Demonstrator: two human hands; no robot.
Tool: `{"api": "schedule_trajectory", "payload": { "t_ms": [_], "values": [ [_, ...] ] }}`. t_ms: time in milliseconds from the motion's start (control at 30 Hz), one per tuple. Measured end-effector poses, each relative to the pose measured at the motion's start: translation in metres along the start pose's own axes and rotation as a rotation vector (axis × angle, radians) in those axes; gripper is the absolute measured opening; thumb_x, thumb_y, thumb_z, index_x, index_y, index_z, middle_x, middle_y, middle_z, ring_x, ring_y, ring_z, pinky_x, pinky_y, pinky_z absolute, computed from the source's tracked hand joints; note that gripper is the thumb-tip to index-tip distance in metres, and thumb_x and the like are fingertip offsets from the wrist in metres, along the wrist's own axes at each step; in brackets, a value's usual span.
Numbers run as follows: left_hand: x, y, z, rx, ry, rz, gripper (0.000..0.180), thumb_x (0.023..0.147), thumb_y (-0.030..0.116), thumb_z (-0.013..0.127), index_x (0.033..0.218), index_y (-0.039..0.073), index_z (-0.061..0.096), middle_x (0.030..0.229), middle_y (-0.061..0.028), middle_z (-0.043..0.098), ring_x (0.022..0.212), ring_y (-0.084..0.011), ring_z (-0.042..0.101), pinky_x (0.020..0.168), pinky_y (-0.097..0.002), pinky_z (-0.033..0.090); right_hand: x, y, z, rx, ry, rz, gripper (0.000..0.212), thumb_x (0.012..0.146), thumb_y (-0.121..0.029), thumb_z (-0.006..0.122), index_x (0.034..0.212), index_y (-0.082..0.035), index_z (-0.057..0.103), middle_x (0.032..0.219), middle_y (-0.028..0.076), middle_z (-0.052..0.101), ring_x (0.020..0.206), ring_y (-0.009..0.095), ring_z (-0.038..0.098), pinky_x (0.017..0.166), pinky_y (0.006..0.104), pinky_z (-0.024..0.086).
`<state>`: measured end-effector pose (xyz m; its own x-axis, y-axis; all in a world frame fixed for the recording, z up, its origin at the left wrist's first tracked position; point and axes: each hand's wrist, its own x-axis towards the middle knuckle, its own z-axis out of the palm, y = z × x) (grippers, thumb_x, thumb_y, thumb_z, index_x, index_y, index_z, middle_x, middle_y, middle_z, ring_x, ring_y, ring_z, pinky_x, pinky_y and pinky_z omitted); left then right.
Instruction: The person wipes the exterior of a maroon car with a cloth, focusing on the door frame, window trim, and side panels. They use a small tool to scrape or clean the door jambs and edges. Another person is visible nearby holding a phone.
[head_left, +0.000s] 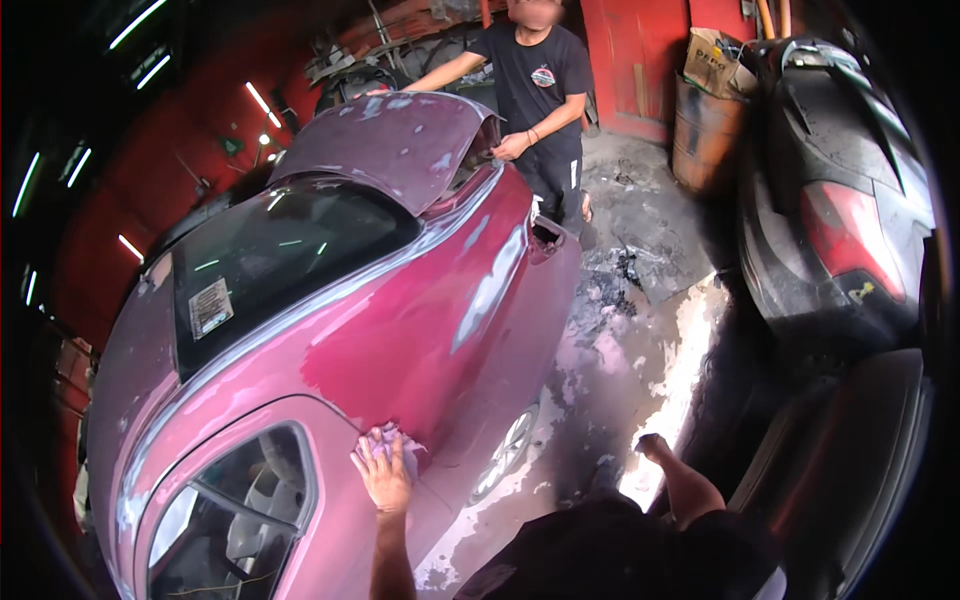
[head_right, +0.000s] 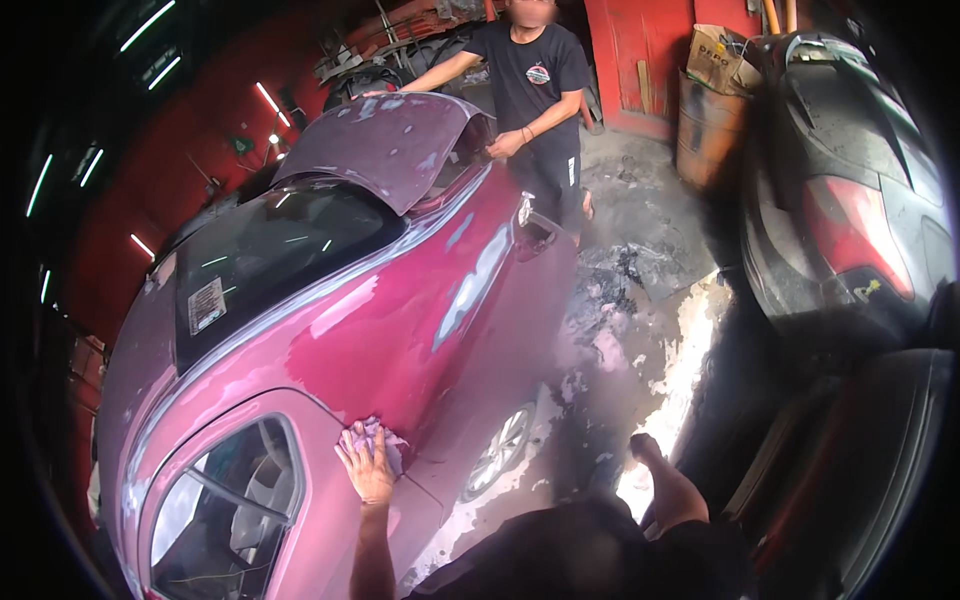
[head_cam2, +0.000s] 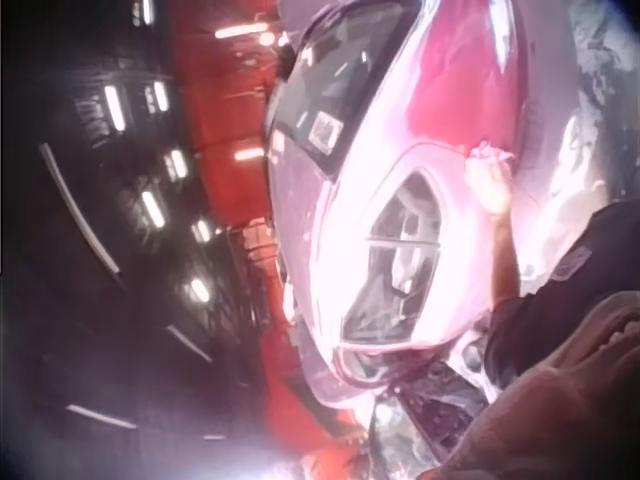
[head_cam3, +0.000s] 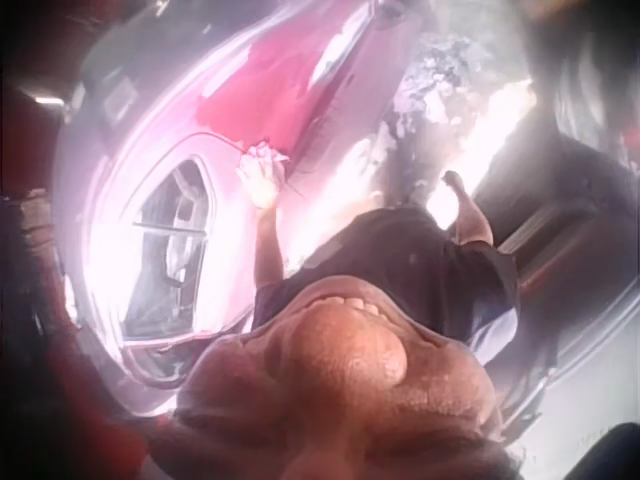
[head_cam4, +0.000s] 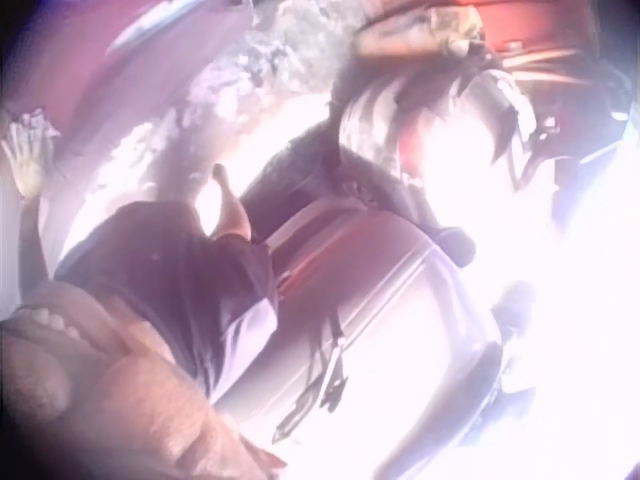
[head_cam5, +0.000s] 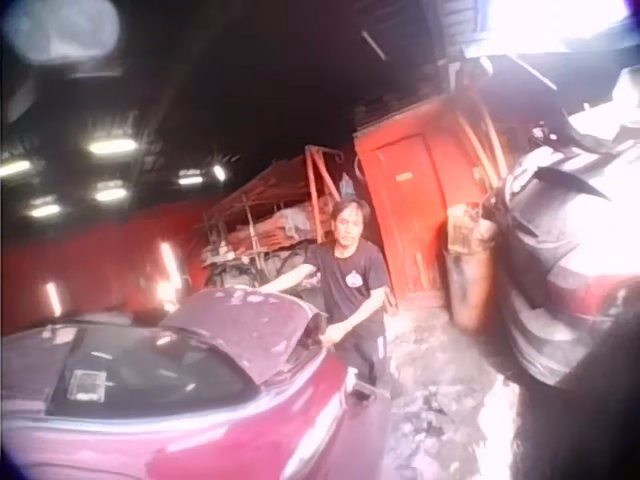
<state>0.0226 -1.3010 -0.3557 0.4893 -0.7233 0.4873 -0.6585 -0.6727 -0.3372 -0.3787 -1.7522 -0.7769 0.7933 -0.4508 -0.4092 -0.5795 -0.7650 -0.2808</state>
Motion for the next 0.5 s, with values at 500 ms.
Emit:
{"api": "schedule_trajectory", "payload": {
  "t_ms": [500],
  "values": [
    [-0.171, -0.067, -0.023, 0.025, 0.120, -0.397, 0.070, 0.087, 0.006, 0.061, 0.153, 0.020, 0.043, 0.163, -0.0223, 0.031, 0.149, -0.0529, 0.023, 0.118, -0.0702, 0.019, -0.080, -0.118, 0.014, 0.465, 0.116, 0.189, 0.024, 0.093, -0.021, 0.057, 0.103, -0.008, 0.075, 0.105, 0.016, 0.074, 0.101, 0.031, 0.070, 0.090, 0.0420, 0.055]
  ]
}}
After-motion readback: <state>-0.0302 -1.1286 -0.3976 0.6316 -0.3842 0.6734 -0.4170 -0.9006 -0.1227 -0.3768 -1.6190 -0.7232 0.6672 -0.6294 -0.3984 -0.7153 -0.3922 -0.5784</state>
